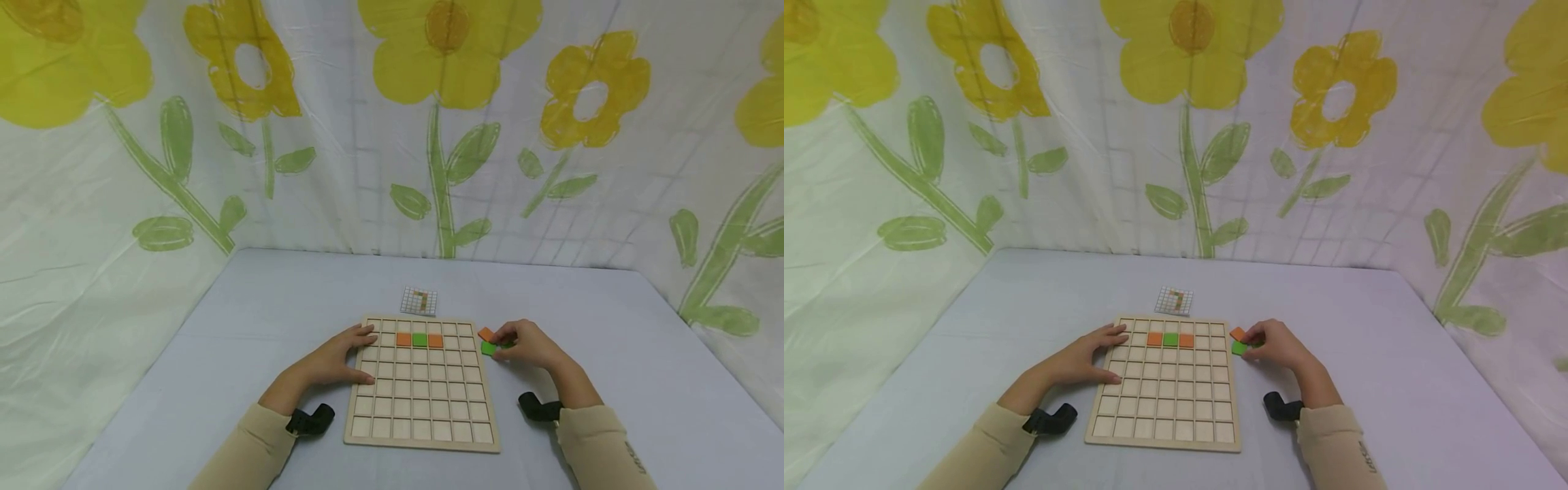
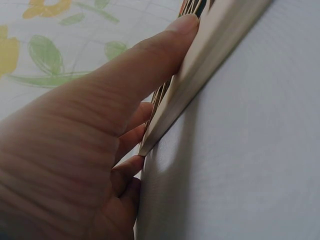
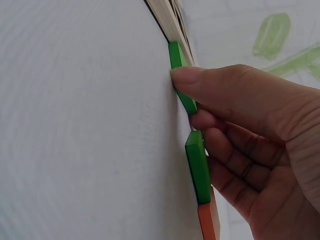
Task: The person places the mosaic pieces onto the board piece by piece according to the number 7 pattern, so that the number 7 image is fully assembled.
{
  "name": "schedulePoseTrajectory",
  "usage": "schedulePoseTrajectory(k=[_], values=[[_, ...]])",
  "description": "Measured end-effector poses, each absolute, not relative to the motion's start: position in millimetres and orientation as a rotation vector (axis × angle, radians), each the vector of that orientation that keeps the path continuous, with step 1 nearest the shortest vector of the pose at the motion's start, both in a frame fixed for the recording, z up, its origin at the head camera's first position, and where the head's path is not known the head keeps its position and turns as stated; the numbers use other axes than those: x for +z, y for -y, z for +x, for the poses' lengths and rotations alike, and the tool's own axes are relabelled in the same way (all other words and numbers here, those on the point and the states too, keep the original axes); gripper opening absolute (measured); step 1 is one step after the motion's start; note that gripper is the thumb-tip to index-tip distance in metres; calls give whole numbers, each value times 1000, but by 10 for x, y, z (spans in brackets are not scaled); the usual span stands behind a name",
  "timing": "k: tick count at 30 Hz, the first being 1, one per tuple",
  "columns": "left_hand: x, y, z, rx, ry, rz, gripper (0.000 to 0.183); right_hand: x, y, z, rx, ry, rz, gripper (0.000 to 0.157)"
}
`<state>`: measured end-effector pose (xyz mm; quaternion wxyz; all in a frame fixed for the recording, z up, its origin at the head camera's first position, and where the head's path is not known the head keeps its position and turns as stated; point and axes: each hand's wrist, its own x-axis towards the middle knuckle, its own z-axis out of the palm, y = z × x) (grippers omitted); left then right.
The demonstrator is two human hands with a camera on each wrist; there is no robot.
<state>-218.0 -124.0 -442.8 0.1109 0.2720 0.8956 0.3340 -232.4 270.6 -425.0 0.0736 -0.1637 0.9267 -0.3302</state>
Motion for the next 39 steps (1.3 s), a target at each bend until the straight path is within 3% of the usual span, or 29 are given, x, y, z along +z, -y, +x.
schedulePoseTrajectory(k=[17, 39], values=[[-4419, 1236, -2186, 994, -2624, 797, 82, -4148, -2688, -2368, -1004, -2772, -513, 23], [-4432, 1237, -2188, 1001, -2614, 809, 81, -4109, -2274, -2406, -1119, -2612, -693, 22]])
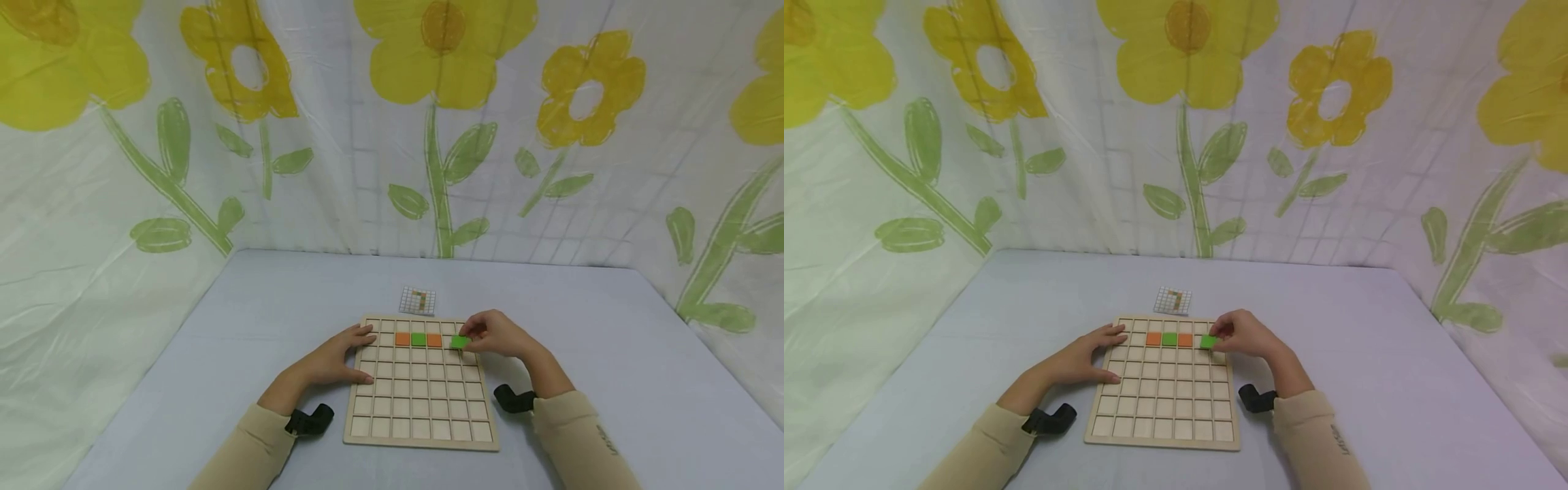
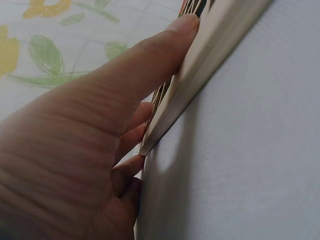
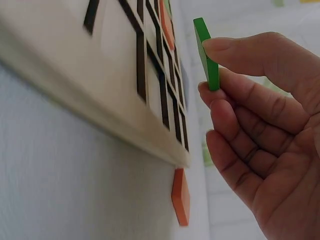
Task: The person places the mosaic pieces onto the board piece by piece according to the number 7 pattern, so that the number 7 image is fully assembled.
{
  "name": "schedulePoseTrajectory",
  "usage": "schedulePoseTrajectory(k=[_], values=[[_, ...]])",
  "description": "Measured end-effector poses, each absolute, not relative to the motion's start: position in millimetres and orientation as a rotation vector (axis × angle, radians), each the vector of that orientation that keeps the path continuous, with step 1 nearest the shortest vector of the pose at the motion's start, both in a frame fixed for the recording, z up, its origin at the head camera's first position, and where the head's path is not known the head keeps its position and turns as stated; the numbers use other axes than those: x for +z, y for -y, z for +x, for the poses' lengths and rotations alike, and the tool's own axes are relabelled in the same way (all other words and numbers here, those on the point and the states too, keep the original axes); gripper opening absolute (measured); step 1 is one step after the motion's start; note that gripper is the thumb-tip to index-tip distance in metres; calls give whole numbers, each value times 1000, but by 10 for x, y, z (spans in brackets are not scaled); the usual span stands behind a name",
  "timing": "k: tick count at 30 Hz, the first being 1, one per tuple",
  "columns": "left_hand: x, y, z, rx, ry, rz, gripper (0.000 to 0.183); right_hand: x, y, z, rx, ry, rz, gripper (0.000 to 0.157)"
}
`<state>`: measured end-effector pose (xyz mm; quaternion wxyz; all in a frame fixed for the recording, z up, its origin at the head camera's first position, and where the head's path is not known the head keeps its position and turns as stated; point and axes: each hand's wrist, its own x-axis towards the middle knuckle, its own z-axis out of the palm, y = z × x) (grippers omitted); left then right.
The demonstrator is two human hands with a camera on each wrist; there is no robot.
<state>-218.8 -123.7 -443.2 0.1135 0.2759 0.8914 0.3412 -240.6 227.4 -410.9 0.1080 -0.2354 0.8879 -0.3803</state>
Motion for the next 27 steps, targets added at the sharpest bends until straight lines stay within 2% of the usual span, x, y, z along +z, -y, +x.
schedulePoseTrajectory(k=[13, 27], values=[[-4436, 1235, -2182, 988, -2623, 814, 81, -4071, -1998, -2383, -1077, -2573, -822, 22], [-4416, 1236, -2175, 994, -2620, 799, 81, -4076, -1849, -2408, -1054, -2567, -823, 22]])
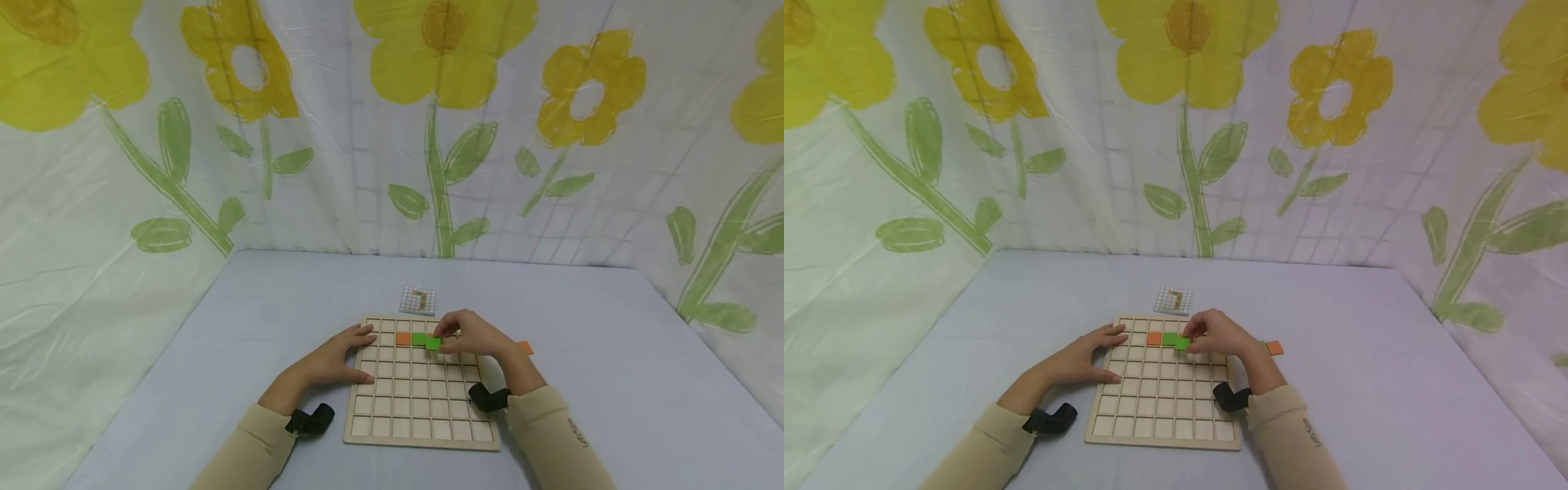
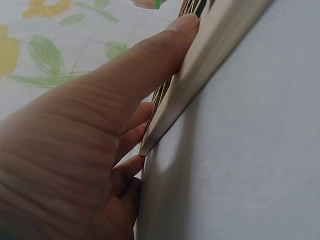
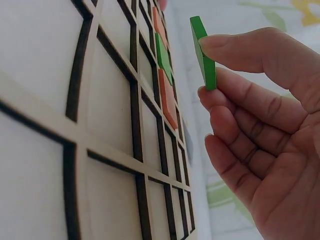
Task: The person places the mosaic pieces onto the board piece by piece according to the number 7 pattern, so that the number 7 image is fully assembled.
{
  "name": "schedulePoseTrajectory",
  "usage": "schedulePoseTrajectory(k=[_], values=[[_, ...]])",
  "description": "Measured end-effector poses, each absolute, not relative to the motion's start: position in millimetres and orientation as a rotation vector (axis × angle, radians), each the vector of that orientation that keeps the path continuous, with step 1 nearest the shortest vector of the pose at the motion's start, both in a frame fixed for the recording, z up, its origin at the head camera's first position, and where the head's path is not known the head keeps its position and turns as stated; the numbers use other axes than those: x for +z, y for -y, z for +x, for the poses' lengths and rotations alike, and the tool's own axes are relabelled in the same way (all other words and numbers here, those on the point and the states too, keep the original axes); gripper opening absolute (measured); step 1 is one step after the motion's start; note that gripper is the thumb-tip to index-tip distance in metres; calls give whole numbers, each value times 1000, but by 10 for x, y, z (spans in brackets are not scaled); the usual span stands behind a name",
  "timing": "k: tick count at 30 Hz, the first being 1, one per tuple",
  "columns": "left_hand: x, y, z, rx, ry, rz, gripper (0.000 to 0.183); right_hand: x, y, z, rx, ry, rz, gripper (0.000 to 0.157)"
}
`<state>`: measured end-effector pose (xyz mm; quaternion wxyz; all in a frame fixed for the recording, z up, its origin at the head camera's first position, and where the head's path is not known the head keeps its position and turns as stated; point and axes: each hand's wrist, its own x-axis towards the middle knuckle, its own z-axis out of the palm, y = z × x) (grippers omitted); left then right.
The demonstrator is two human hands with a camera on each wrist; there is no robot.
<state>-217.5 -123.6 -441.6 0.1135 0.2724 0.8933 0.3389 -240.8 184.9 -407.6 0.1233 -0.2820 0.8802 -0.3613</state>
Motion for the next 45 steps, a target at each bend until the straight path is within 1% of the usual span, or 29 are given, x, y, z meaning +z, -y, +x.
schedulePoseTrajectory(k=[13, 23, 45], values=[[-4417, 1238, -2182, 986, -2622, 813, 80, -4194, -1873, -2425, -1125, -2480, -768, 22], [-4416, 1239, -2178, 989, -2618, 804, 81, -4256, -1902, -2418, -1134, -2466, -743, 18], [-4417, 1242, -2178, 981, -2622, 798, 81, -4298, -1903, -2412, -1095, -2516, -721, 21]])
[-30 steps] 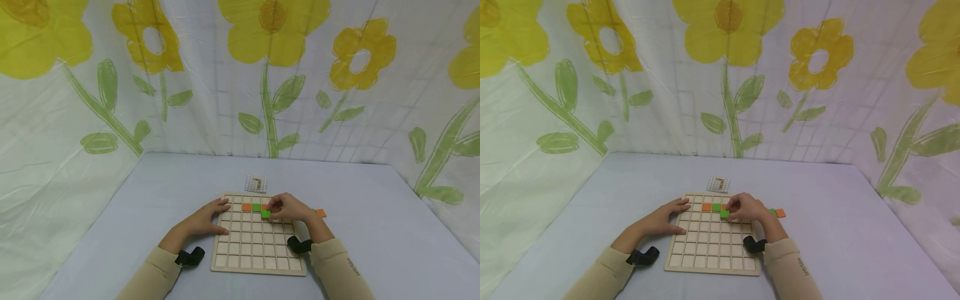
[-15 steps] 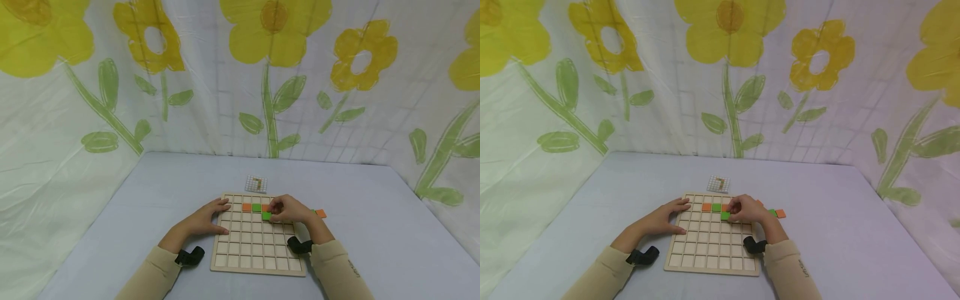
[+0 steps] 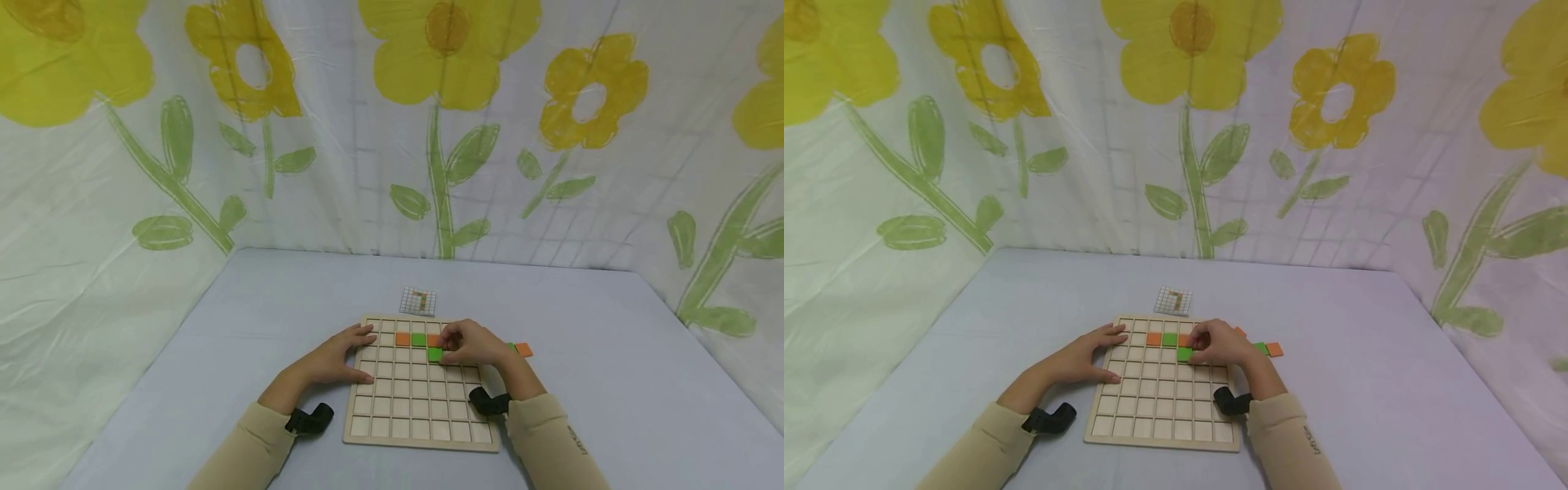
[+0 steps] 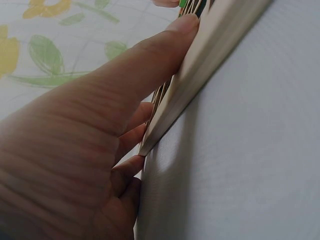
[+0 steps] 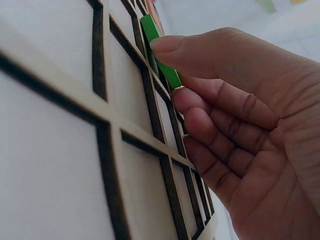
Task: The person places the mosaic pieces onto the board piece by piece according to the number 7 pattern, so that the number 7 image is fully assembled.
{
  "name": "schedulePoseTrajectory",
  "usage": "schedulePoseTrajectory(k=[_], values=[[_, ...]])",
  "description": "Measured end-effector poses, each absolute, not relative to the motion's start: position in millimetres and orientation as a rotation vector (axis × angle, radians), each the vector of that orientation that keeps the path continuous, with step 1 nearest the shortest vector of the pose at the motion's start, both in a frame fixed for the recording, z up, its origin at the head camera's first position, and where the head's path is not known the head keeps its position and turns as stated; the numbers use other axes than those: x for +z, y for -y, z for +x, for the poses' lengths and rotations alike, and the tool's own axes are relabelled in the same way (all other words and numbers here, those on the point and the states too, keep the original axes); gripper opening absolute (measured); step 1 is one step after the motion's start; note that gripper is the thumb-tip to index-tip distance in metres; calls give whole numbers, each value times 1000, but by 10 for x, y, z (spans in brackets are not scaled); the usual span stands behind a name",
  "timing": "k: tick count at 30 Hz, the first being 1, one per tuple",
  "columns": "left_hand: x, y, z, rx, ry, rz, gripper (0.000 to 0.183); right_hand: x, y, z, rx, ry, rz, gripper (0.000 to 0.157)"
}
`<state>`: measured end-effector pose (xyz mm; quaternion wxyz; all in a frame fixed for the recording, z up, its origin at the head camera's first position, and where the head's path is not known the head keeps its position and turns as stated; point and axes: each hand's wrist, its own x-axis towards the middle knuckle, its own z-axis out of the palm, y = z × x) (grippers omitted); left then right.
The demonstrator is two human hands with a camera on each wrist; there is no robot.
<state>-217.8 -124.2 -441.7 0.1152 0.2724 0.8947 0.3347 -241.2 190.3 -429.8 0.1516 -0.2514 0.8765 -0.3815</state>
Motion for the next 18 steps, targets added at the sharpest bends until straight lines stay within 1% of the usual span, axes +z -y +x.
schedulePoseTrajectory(k=[18], values=[[-4414, 1249, -2175, 993, -2612, 804, 81, -4278, -1889, -2394, -1068, -2547, -695, 21]])
